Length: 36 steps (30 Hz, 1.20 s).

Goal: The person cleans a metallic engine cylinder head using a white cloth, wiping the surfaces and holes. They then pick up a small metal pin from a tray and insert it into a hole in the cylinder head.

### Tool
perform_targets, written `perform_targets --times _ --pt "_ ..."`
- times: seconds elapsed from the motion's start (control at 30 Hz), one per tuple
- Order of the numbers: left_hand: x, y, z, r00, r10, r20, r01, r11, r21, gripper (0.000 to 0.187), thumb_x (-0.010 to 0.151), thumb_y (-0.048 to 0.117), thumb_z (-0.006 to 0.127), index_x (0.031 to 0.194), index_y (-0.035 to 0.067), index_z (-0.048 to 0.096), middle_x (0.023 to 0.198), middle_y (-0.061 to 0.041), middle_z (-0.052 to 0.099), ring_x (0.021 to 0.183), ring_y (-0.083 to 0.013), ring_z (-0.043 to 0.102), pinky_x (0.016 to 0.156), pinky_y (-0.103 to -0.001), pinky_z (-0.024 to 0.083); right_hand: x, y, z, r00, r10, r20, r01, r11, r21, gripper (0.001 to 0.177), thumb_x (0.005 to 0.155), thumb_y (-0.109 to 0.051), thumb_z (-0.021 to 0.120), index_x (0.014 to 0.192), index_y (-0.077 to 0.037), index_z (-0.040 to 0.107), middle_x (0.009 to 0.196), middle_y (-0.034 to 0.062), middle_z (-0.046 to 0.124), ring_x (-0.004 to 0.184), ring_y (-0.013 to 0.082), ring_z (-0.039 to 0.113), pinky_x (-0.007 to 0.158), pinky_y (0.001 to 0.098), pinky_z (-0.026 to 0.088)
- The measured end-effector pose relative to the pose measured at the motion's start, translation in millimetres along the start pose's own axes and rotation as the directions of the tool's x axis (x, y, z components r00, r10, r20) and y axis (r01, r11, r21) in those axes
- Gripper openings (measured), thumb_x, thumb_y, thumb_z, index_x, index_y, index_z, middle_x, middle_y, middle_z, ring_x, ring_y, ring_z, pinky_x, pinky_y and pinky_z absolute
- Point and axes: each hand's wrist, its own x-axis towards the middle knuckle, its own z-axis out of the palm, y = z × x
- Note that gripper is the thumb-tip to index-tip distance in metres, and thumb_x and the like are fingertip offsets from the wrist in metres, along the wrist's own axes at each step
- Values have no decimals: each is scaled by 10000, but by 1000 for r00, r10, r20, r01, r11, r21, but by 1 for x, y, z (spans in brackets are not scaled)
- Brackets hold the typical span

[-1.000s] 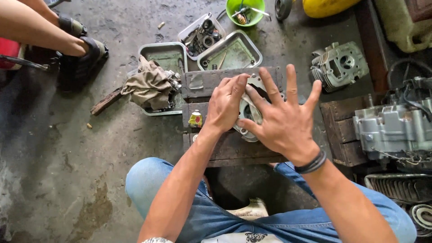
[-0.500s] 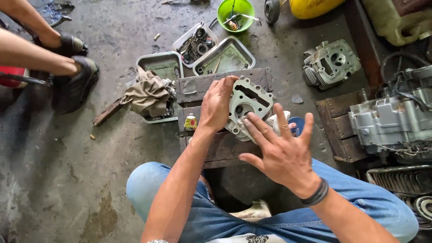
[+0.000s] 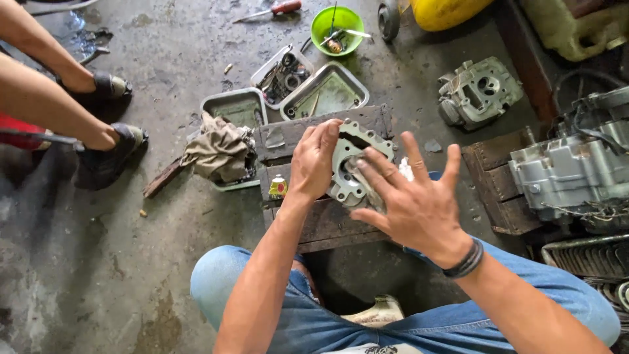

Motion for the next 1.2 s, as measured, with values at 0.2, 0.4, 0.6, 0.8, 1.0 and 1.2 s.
perform_targets --times 0.2,0.4,0.6,0.8,1.0,1.2 --pt "-1 3 3 999 38 -29 -37 999 34 1050 750 869 148 1376 155 596 1226 -130 596 1182 -288 595 945 -484 481 29 -22 12 998 29 50 -35 992 124 977 895 -899 238 1605 -257 434 1674 -100 363 1607 305 83 1099 848 31" --pt "5 -8 8 997 78 -22 -77 996 39 1115 723 912 111 1409 148 545 1289 -152 578 1207 -302 574 936 -526 492 28 2 9 997 65 48 -64 998 -18 1018 923 -915 190 1612 -232 497 1679 -81 427 1626 341 62 1100 840 52" --pt "-1 -6 3 993 92 -79 -94 995 -18 961 828 811 123 1316 170 647 1260 -126 659 1214 -261 590 974 -442 451 19 -34 19 998 34 53 -44 979 200 859 956 -790 371 1618 -243 384 1673 -106 349 1598 304 94 1094 829 28" --pt "3 -25 8 992 70 -101 -81 990 -111 858 913 846 271 1341 220 673 1227 -167 639 1219 -390 607 1078 -531 418 -14 3 24 953 -126 -275 150 986 68 369 965 -281 619 1328 -331 670 1469 -143 615 1528 283 381 1162 725 169" --pt "-5 -18 -2 996 53 -75 -56 998 -32 796 901 822 362 1392 254 628 1326 -148 618 1304 -413 560 1126 -520 400 -37 87 11 924 89 -372 1 972 233 185 988 -156 757 1144 -240 808 1170 -58 718 1077 214 677 954 385 516" --pt "-7 -10 -25 946 201 -255 -219 975 -45 757 974 681 496 1402 61 567 1244 -250 615 1139 -424 637 1021 -583 468 -51 132 -58 802 355 -482 -206 920 335 281 1106 -98 1010 1084 -61 733 1018 109 753 949 354 740 851 415 535"
